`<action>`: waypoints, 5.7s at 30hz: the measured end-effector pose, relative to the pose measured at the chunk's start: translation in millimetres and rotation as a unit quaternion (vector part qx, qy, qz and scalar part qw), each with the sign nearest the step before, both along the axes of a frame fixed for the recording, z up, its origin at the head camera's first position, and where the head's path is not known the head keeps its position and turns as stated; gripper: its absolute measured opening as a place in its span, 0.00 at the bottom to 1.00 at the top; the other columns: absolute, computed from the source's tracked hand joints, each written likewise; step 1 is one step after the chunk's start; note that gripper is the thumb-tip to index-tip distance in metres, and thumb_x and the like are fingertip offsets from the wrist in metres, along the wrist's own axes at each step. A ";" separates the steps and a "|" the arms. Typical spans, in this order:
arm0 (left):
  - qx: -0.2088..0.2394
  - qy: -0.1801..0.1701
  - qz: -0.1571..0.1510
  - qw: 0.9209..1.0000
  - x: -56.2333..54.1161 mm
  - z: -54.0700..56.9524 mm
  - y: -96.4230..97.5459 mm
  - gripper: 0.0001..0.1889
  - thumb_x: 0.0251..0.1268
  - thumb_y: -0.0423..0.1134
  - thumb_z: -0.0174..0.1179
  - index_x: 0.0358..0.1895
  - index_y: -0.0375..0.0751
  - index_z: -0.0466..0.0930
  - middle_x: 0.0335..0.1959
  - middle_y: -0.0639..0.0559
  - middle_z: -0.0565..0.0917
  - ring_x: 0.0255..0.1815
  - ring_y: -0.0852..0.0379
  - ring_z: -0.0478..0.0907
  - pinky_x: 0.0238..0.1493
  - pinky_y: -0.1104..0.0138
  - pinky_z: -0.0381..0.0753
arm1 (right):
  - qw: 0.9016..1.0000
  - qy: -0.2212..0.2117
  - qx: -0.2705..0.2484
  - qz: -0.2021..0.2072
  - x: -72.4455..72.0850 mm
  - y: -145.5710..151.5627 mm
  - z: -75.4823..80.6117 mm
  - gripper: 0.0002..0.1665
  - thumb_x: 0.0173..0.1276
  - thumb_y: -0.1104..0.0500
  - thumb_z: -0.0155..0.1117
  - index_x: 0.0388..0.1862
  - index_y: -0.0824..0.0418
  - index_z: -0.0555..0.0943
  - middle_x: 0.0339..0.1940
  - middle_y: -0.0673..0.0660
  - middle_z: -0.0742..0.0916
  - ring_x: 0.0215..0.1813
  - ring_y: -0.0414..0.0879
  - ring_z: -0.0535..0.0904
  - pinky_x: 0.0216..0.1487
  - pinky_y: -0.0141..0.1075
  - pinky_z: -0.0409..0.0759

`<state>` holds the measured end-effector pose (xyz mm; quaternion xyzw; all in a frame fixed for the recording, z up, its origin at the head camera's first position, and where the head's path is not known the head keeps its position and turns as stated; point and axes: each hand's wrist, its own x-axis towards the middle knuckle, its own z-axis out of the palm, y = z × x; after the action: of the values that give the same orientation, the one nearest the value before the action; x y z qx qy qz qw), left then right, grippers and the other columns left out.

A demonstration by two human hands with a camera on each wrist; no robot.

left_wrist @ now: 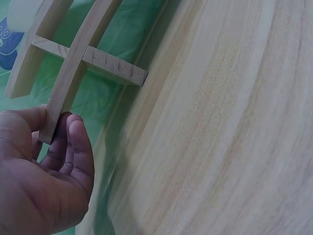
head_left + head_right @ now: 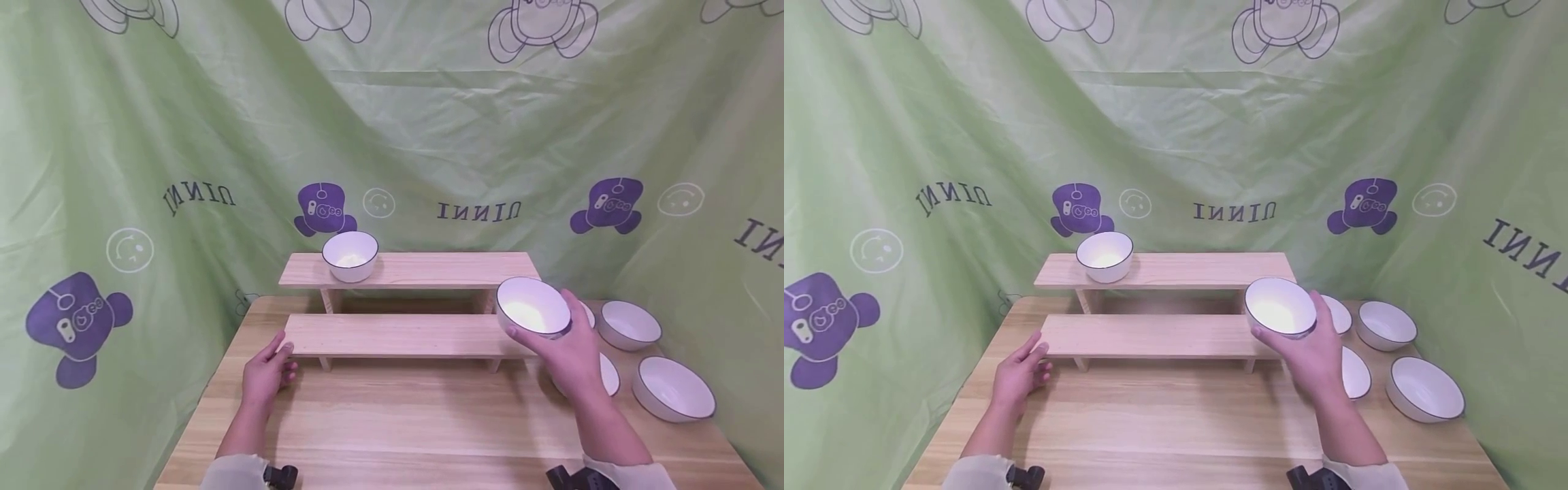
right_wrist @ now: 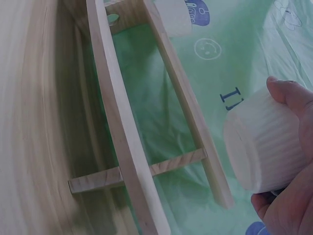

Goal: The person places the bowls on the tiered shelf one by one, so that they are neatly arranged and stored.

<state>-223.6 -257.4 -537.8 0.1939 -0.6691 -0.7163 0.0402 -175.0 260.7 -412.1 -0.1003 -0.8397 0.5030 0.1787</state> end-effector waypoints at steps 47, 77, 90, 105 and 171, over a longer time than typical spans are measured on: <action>-0.002 -0.005 0.010 1.000 -0.7 1.5 3.8 0.33 0.70 0.50 0.70 0.76 0.58 0.70 0.69 0.44 0.76 0.34 0.61 0.85 0.40 0.66 0.91 | 0.994 0.042 -0.037 0.096 -81.1 -89.6 6.7 0.76 0.40 0.40 0.91 0.84 0.54 0.57 0.77 0.62 0.71 0.73 0.58 0.70 0.76 0.55 0.68; 0.004 -0.003 0.010 1.000 -1.2 -0.3 4.5 0.34 0.69 0.48 0.70 0.76 0.57 0.71 0.70 0.46 0.75 0.33 0.62 0.84 0.38 0.67 0.91 | 0.996 -0.003 -0.015 0.092 -122.8 -128.1 11.2 0.78 0.37 0.36 0.90 0.85 0.49 0.56 0.76 0.62 0.72 0.74 0.59 0.70 0.76 0.54 0.69; 0.004 -0.016 0.011 1.000 -1.4 -3.3 4.3 0.34 0.69 0.50 0.70 0.76 0.57 0.71 0.72 0.46 0.74 0.35 0.60 0.84 0.39 0.67 0.91 | 0.995 0.000 -0.016 0.099 -139.4 -139.3 6.0 0.78 0.37 0.36 0.90 0.84 0.53 0.58 0.75 0.62 0.74 0.73 0.58 0.71 0.75 0.52 0.71; 0.000 -0.011 0.009 1.000 -2.5 -1.1 3.8 0.33 0.69 0.50 0.70 0.76 0.57 0.71 0.71 0.46 0.75 0.34 0.60 0.84 0.39 0.66 0.91 | 0.995 -0.001 -0.012 0.100 -153.2 -145.5 6.9 0.77 0.39 0.37 0.89 0.84 0.55 0.57 0.74 0.63 0.74 0.74 0.59 0.70 0.76 0.51 0.70; 0.018 -0.015 0.015 1.000 -3.1 -3.1 4.3 0.35 0.68 0.52 0.71 0.77 0.59 0.70 0.69 0.47 0.74 0.35 0.61 0.85 0.38 0.68 0.90 | 0.976 0.019 -0.085 0.197 -117.2 -99.1 -8.7 0.81 0.48 0.42 0.89 0.88 0.50 0.42 0.80 0.58 0.67 0.80 0.56 0.63 0.80 0.45 0.65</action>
<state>-226.7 -253.0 -540.9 0.2153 -0.6533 -0.7249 0.0373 -292.2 161.6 -420.8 0.0621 -0.7935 0.5997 0.0829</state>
